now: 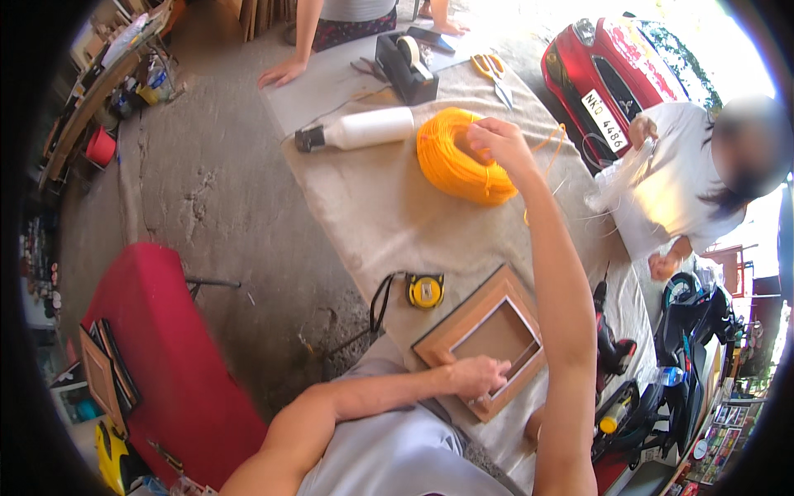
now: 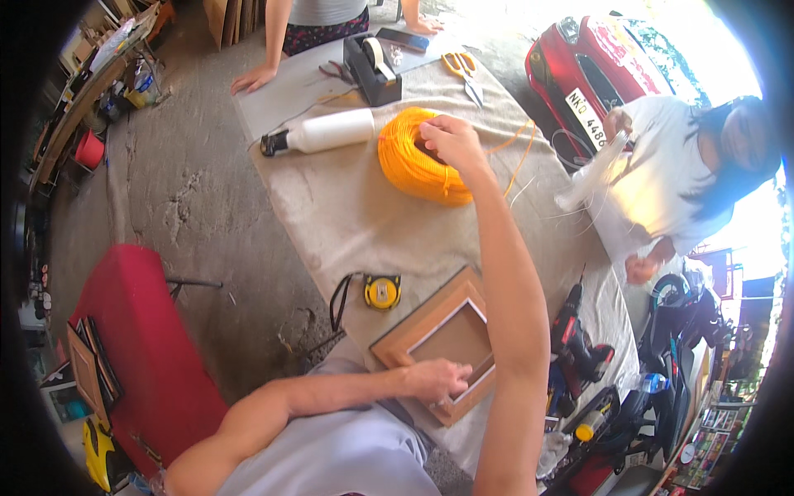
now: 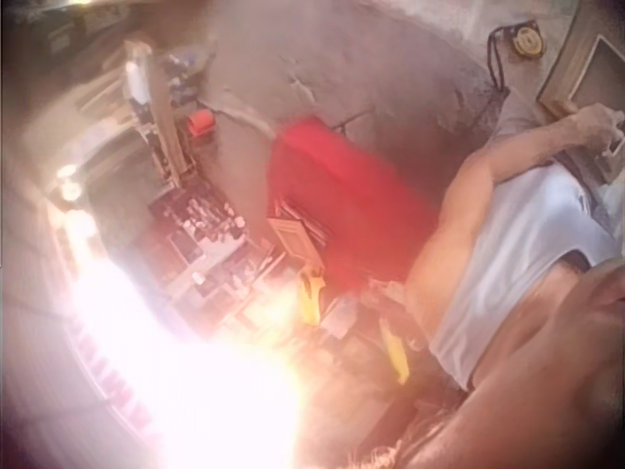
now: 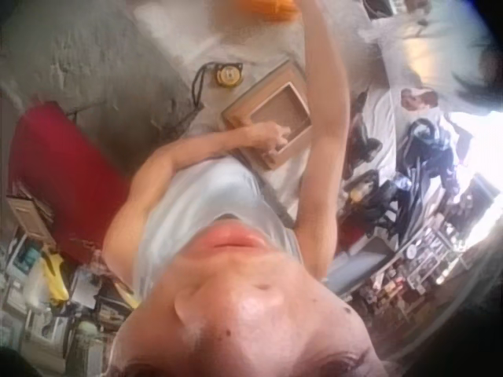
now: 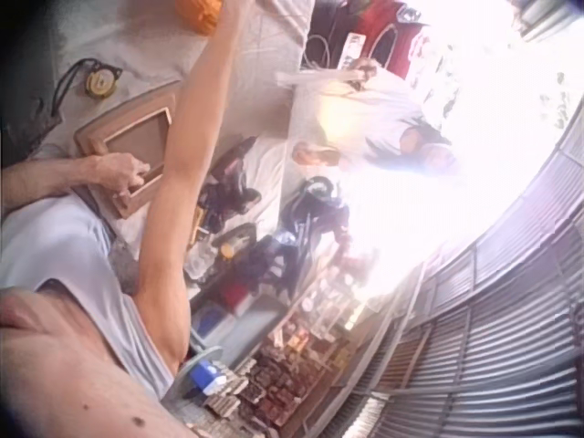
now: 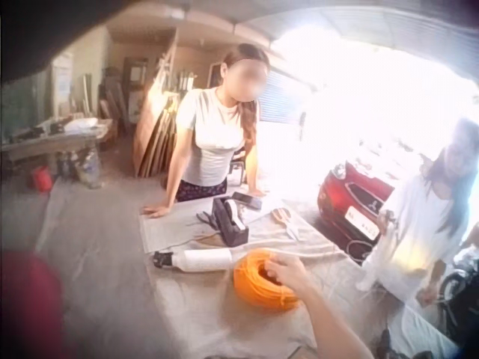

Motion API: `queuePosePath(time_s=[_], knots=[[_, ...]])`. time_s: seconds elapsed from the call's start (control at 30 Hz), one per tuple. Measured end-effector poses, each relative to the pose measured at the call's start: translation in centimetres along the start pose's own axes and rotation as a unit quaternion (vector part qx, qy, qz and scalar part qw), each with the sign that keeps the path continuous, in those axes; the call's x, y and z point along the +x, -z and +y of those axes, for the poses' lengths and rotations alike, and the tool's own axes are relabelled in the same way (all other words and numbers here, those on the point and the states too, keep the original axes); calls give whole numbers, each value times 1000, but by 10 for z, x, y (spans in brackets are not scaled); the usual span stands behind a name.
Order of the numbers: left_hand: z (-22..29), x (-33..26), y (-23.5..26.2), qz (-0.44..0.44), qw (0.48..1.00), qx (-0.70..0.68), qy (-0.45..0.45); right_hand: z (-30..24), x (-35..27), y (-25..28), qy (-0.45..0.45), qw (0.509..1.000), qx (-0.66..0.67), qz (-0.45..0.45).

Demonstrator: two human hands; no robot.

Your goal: The person attaches a hanging wire to a wooden picture frame, measures and marks the frame, and uses a cordless drill to drive screws into the back. They then thread a white string through the wire and place the frame on a nearby chair.

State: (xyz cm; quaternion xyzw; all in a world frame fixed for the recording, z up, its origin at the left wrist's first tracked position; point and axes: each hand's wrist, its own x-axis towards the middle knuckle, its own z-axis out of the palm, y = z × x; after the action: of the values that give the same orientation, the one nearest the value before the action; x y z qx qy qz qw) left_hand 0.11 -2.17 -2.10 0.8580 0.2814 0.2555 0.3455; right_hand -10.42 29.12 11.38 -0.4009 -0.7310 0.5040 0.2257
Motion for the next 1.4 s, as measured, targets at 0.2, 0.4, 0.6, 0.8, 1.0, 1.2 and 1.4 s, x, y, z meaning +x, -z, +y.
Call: queuePosePath(time_s=[0.2, 0.4, 0.6, 0.8, 1.0, 1.2, 1.4], knots=[[-8, 1, -19, 31, 995, -91, 1, 34, 141, -28, -12, 998, -40, 50], [-6, 4, -10, -3, 994, -108, 31, 36, 204, -57, -121, 990, -12, -76], [-7, 5, -1, 9, 994, -103, 37, 32, 218, -40, -170, 972, 101, -129], [-9, 9, -22, 39, 992, -112, 34, 60, 211, -45, -62, 925, 350, -131], [-11, 8, -25, 15, 993, -111, 30, 66, 206, -47, -48, 977, 154, -138], [-12, 4, -26, 4, 987, -160, 18, 72, 182, -8, 337, 901, -238, 137], [-24, 17, 12, 14, 972, -220, 79, -5, -94, 41, 123, 953, 3, 277]])
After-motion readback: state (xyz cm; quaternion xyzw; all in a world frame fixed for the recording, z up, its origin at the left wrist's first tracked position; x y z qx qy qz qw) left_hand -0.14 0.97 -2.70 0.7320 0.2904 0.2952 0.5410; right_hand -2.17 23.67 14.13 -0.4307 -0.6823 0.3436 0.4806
